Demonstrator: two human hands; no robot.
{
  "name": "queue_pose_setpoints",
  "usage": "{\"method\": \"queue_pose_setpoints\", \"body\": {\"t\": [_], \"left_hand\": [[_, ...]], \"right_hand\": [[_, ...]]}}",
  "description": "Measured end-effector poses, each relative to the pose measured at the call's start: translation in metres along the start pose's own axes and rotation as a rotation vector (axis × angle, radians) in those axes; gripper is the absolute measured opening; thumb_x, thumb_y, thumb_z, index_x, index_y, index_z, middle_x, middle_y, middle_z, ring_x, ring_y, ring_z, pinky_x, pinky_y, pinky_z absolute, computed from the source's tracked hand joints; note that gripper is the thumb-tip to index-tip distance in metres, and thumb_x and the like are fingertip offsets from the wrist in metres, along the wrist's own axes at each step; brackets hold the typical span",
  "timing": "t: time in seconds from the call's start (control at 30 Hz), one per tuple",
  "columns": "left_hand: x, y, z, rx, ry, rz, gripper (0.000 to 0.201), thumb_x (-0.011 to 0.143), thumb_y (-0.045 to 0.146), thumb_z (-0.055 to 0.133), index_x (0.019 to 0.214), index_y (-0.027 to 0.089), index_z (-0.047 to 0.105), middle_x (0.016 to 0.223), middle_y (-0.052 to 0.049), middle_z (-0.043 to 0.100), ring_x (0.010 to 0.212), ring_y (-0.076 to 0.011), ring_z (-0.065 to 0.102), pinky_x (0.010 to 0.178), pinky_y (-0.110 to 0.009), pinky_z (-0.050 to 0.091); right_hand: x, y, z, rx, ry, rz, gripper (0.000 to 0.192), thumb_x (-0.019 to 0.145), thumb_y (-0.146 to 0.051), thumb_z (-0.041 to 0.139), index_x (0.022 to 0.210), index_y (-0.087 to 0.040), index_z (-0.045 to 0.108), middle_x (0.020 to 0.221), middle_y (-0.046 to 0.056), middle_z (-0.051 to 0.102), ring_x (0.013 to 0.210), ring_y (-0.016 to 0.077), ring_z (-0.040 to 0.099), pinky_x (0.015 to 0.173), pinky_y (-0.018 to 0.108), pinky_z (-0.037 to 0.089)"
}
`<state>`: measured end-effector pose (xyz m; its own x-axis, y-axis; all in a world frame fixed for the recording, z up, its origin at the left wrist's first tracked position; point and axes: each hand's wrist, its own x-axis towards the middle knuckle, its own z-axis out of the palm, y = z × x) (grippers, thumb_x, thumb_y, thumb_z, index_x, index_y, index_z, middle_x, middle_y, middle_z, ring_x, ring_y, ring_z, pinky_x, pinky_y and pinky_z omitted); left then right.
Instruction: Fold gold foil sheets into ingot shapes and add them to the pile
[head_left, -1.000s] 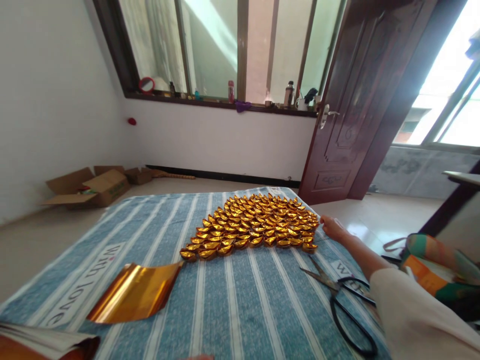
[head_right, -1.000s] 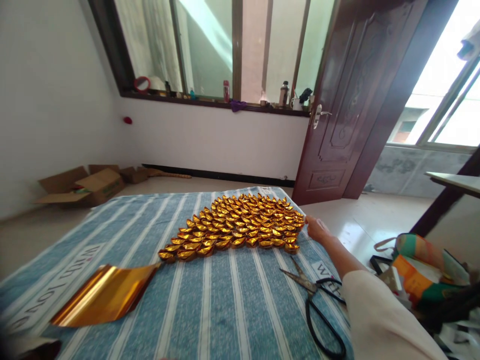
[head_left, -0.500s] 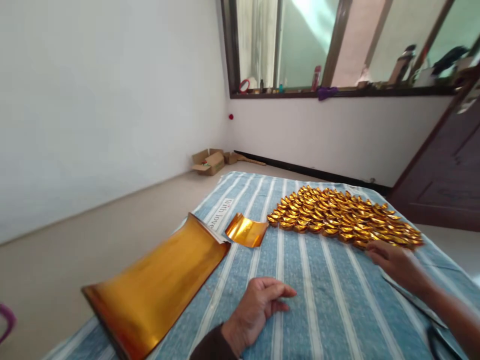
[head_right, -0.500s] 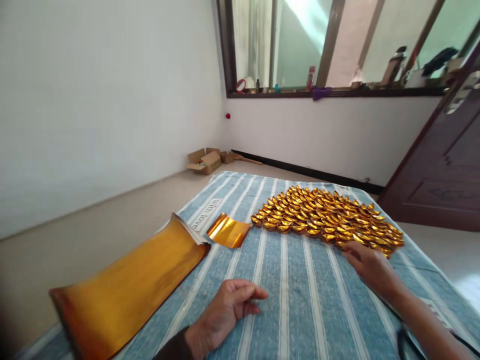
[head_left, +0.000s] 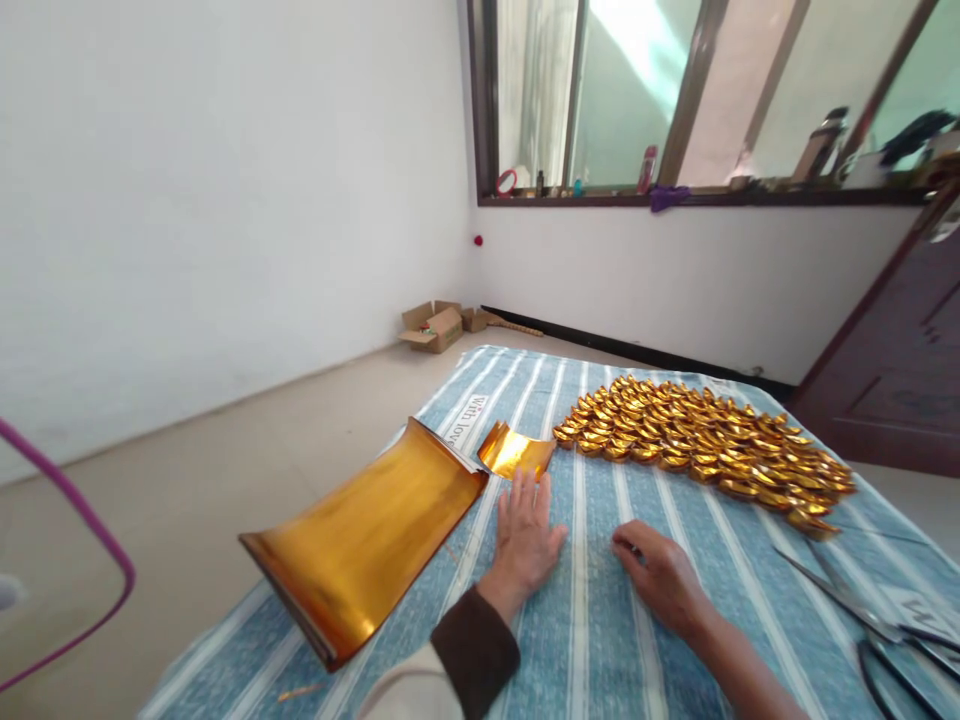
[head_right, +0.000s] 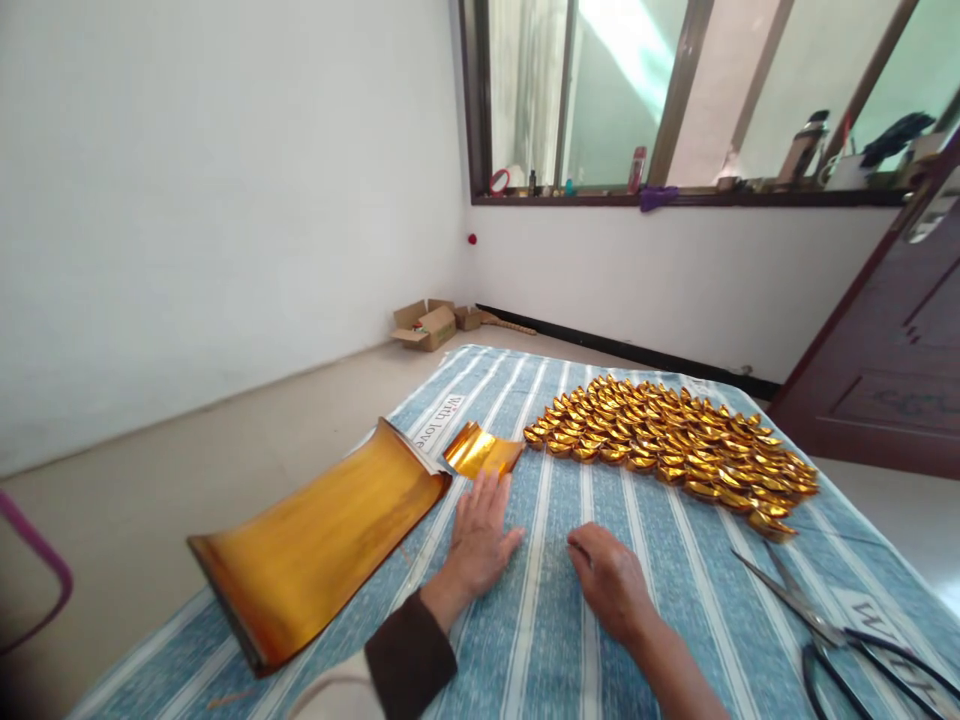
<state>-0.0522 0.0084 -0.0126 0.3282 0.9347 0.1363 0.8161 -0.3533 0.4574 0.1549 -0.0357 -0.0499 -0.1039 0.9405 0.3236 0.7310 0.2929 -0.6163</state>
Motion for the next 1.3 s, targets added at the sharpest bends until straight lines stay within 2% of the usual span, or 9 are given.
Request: {"method": "queue_pose_setpoints", "body": {"t": [0.1,0.37,0.53,0.7,0.87,1.0,1.07,1.17,1.3], "left_hand": [[0.000,0.002,0.001,0.093,-0.106,-0.050,0.071,0.087,0.032,0.053,0.148,0.005,0.029,0.152,-0.021,0.033,0.144,-0.0361,0.021,0.115,-0.059,0.012],[-0.023,0.022,0.005,0.296,-0.073,-0.011,0.056,0.093,0.038,0.044,0.139,0.007,0.044,0.144,-0.021,0.046,0.139,-0.0341,0.034,0.115,-0.059,0.016],[-0.047,0.047,0.010,0.251,-0.194,0.133,0.052,0.092,0.038,0.047,0.134,0.008,0.049,0.141,-0.022,0.048,0.136,-0.0352,0.038,0.114,-0.058,0.019],[-0.065,0.061,0.014,0.083,-0.304,0.335,0.048,0.088,0.039,0.056,0.129,0.014,0.052,0.142,-0.018,0.047,0.134,-0.0344,0.039,0.113,-0.054,0.027],[-0.055,0.060,0.005,-0.060,-0.273,0.482,0.024,0.083,0.023,0.060,0.106,0.017,0.059,0.120,-0.010,0.061,0.107,-0.0222,0.059,0.097,-0.032,0.048],[-0.029,0.056,-0.012,0.001,0.022,0.255,0.026,0.084,0.009,0.051,0.108,0.016,0.057,0.119,-0.010,0.061,0.114,-0.0227,0.055,0.100,-0.036,0.044],[-0.014,0.052,-0.019,0.051,0.065,0.083,0.022,0.083,0.010,0.052,0.103,0.017,0.058,0.110,-0.010,0.062,0.109,-0.0253,0.056,0.095,-0.038,0.045],[0.006,0.040,-0.024,-0.077,-0.042,-0.163,0.018,0.077,0.013,0.060,0.095,0.017,0.061,0.098,-0.009,0.064,0.096,-0.0262,0.061,0.085,-0.038,0.046],[0.031,0.022,-0.018,-0.228,-0.165,-0.230,0.013,0.067,0.013,0.070,0.078,0.016,0.064,0.066,-0.001,0.060,0.071,-0.0201,0.063,0.066,-0.028,0.046]], "right_hand": [[-0.003,0.007,0.002,0.063,0.050,0.014,0.019,0.089,-0.030,0.045,0.080,-0.023,0.060,0.080,0.004,0.065,0.076,0.0200,0.062,0.071,0.031,0.047],[-0.005,0.010,0.007,0.167,0.117,0.024,0.022,0.089,-0.034,0.047,0.081,-0.021,0.063,0.081,0.005,0.067,0.078,0.0206,0.063,0.073,0.031,0.048],[-0.004,0.003,0.007,0.230,0.160,0.109,0.027,0.086,-0.043,0.051,0.084,-0.020,0.065,0.079,0.005,0.067,0.073,0.0204,0.063,0.071,0.031,0.048],[-0.002,0.002,0.006,0.227,0.224,0.330,0.052,0.080,-0.053,0.055,0.113,-0.013,0.059,0.065,0.000,0.063,0.062,0.0197,0.061,0.064,0.031,0.047],[0.000,0.006,0.003,0.218,0.228,0.371,0.059,0.073,-0.041,0.054,0.123,-0.011,0.053,0.059,-0.005,0.058,0.058,0.0182,0.059,0.061,0.029,0.045],[0.003,0.004,-0.003,0.236,0.228,0.399,0.050,0.070,-0.037,0.054,0.112,-0.013,0.060,0.058,-0.005,0.058,0.058,0.0178,0.058,0.062,0.029,0.044],[0.004,0.001,-0.006,0.250,0.206,0.413,0.044,0.069,-0.037,0.055,0.106,-0.014,0.063,0.057,-0.004,0.058,0.056,0.0175,0.057,0.061,0.029,0.042],[0.006,-0.001,-0.012,0.314,0.182,0.446,0.039,0.067,-0.036,0.058,0.099,-0.015,0.067,0.055,-0.004,0.057,0.054,0.0168,0.055,0.058,0.028,0.041],[0.007,0.004,-0.016,0.423,0.201,0.485,0.036,0.064,-0.035,0.062,0.094,-0.016,0.068,0.054,-0.004,0.059,0.053,0.0159,0.055,0.054,0.026,0.040]]}}
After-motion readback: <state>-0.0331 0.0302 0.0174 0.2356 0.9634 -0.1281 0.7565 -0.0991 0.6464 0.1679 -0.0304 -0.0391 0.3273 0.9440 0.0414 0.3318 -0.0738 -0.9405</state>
